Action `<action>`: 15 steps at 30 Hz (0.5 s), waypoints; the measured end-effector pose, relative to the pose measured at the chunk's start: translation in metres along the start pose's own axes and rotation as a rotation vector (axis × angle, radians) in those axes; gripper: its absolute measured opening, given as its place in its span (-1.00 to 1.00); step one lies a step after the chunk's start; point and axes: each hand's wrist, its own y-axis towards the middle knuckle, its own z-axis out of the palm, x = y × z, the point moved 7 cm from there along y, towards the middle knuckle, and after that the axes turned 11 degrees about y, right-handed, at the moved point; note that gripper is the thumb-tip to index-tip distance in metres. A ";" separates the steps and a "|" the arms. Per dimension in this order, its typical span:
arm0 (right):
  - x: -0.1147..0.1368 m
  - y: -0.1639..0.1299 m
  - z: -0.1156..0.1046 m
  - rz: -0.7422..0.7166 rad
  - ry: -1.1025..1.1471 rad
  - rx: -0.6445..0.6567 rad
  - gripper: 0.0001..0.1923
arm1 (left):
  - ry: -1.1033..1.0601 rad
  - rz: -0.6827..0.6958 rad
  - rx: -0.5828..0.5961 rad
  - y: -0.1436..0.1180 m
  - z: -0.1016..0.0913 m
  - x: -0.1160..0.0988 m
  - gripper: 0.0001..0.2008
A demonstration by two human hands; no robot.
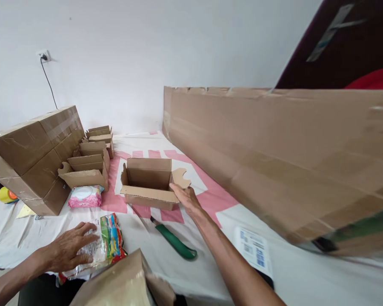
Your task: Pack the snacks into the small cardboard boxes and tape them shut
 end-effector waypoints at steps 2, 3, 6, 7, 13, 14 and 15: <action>-0.003 -0.002 -0.002 0.046 -0.004 -0.002 -0.75 | -0.003 -0.021 -0.004 0.003 0.003 0.002 -0.66; -0.004 -0.003 -0.002 0.064 0.000 -0.001 -0.74 | -0.006 -0.033 -0.007 0.004 0.004 0.003 -0.69; -0.001 -0.009 -0.001 0.062 0.022 0.047 -0.68 | -0.034 -0.059 -0.023 0.008 0.004 0.005 -0.71; 0.001 -0.010 -0.001 0.065 0.020 0.057 -0.67 | -0.050 -0.063 -0.036 0.009 0.003 0.005 -0.72; 0.002 -0.014 -0.008 0.083 -0.021 0.020 -0.68 | -0.136 -0.193 -0.167 0.012 0.003 0.035 -0.76; 0.003 -0.013 -0.008 0.055 -0.020 0.015 -0.68 | -0.123 -0.263 -0.174 0.012 0.006 0.046 -0.77; 0.004 -0.013 -0.009 0.025 -0.018 0.008 -0.68 | -0.098 -0.336 -0.171 0.011 0.010 0.058 -0.77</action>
